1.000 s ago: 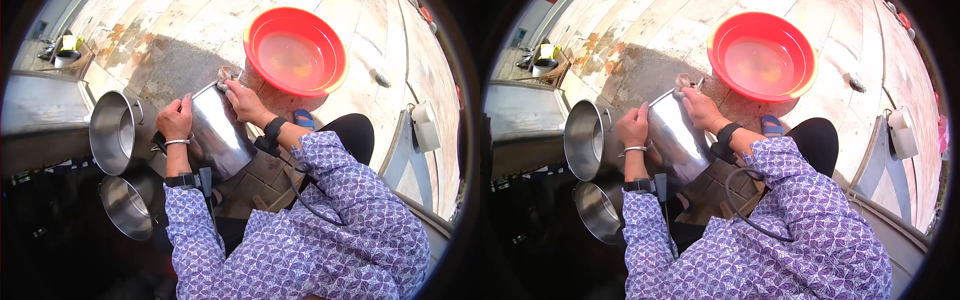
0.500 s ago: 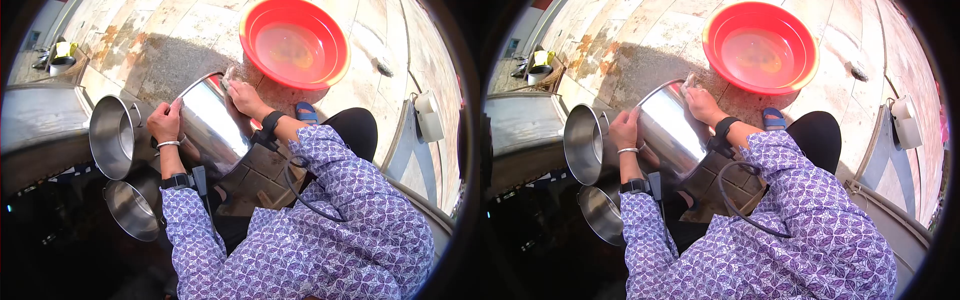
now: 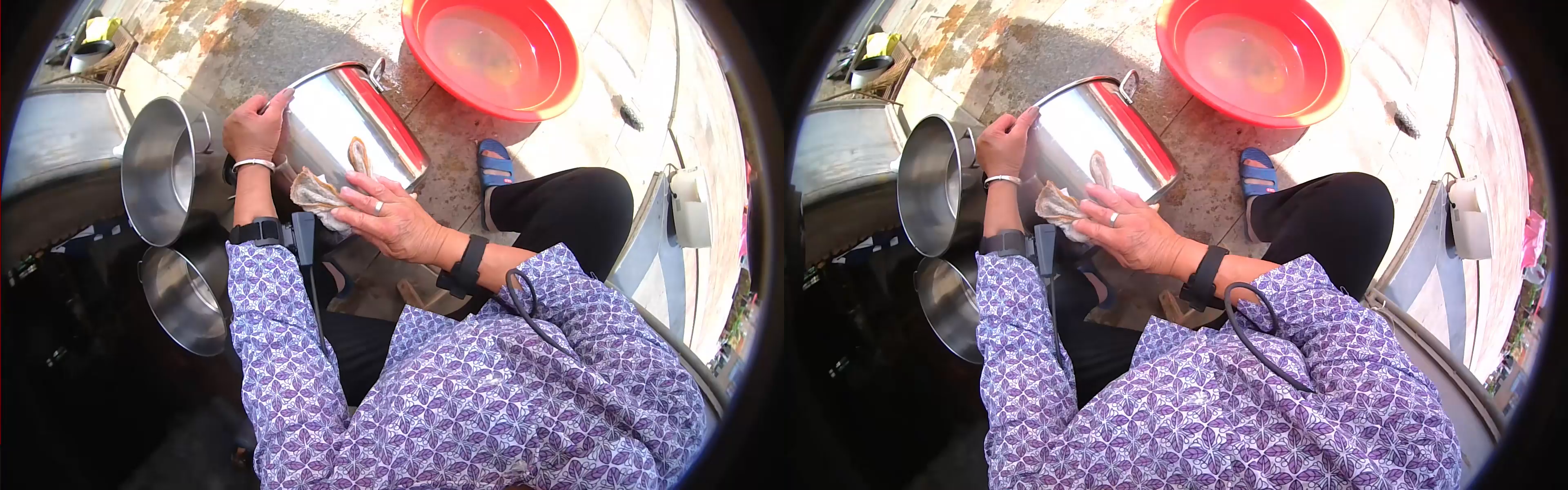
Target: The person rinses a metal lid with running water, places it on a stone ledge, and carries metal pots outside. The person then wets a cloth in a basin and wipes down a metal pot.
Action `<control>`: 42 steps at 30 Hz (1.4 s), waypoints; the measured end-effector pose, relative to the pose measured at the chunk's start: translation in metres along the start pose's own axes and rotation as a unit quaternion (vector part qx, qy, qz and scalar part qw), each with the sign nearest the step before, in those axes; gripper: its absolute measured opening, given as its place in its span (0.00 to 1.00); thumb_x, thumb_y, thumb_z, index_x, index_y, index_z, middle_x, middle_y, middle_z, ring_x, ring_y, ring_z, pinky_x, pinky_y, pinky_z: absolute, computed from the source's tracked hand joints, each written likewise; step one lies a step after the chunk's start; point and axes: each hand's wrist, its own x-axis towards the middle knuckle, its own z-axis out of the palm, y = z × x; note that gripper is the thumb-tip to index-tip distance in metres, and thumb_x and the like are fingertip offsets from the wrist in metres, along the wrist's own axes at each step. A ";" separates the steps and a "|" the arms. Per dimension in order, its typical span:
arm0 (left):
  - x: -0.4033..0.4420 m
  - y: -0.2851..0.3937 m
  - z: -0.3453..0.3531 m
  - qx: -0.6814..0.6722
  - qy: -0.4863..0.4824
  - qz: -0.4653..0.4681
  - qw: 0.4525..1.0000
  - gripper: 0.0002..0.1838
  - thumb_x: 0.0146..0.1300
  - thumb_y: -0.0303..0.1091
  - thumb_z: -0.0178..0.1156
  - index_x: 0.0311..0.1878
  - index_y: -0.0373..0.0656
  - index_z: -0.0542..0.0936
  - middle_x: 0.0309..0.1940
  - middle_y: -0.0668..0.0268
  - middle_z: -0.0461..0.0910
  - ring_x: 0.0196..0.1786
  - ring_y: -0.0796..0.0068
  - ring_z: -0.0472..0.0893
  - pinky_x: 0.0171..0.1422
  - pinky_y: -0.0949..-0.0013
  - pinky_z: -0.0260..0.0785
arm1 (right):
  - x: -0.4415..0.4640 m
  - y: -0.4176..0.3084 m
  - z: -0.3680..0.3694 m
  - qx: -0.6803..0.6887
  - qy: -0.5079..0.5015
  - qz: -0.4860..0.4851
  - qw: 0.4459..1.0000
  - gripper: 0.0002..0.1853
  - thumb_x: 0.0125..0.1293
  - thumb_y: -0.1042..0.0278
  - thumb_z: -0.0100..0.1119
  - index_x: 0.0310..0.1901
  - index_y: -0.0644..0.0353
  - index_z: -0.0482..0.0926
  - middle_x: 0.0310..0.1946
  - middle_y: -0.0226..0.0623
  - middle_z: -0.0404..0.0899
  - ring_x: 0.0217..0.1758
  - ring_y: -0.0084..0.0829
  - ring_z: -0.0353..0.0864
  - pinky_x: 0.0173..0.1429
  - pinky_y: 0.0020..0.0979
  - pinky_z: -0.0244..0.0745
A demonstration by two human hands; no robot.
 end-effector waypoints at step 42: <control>-0.024 0.086 0.023 0.161 -0.019 0.242 0.957 0.21 0.48 0.54 0.63 0.19 0.45 0.75 0.17 0.59 0.76 0.22 0.54 0.76 0.30 0.57 0.64 | 0.035 0.100 -0.021 -0.043 0.115 0.275 0.954 0.10 0.54 0.71 0.50 0.37 0.63 0.75 0.36 0.47 0.76 0.42 0.47 0.72 0.49 0.43 0.66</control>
